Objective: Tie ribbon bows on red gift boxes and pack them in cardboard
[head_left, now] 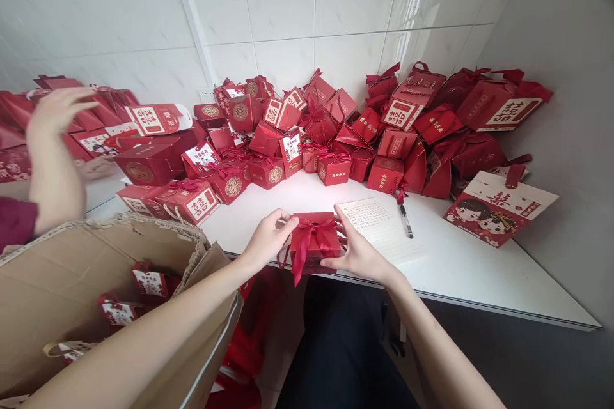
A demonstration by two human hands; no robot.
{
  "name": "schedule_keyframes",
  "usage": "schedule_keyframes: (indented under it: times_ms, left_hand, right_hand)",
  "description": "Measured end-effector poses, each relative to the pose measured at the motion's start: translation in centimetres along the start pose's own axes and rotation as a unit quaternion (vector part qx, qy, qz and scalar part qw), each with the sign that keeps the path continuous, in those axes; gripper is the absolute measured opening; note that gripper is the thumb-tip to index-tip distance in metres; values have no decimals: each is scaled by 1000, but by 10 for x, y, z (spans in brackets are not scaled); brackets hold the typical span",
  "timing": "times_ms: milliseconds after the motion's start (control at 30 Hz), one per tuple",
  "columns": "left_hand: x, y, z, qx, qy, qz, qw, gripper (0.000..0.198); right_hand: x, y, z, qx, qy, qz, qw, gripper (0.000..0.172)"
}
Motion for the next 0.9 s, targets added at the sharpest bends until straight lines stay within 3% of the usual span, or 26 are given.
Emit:
schedule_keyframes:
  times_ms: [67, 133, 200, 267, 333, 433, 600, 767, 900]
  left_hand:
    - [16, 2, 8, 48, -89, -56, 993, 21]
    - [37, 1, 22, 84, -213, -125, 966, 13]
    - [58, -3, 40, 87, -362, -201, 906, 6]
    - [73, -9, 61, 67, -492, -276, 823, 6]
    - [83, -14, 78, 53, -559, -326, 760, 12]
    - [94, -18, 99, 80, -583, -342, 733, 12]
    - [104, -24, 114, 181, -550, -288, 763, 13]
    - [101, -22, 112, 167, -620, -278, 714, 12]
    - [100, -19, 110, 164, -622, -278, 714, 11]
  right_hand:
    - [-6, -3, 2, 56, 38, 39, 997, 107]
    - [-17, -5, 7, 123, 87, 96, 984, 105]
    - [-33, -5, 15, 181, 128, 141, 965, 103]
    - [-50, -4, 25, 223, 157, 156, 949, 100]
    - [-65, -2, 34, 258, 181, 155, 936, 97]
    - [-80, 0, 46, 289, 207, 153, 922, 95]
    - [-93, -1, 54, 300, 234, 170, 909, 94]
    - [-99, -3, 56, 289, 241, 164, 912, 94]
    - [-101, -3, 56, 286, 235, 165, 914, 95]
Point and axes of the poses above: each hand's wrist, its own z-axis away from the middle knuckle, its own y-axis out of the back of the hand, x = y × z, the point moved 3 cm from there along -z, towards the middle knuckle, and after that the axes turned 8 degrees about -x, right-handed, at the moved point
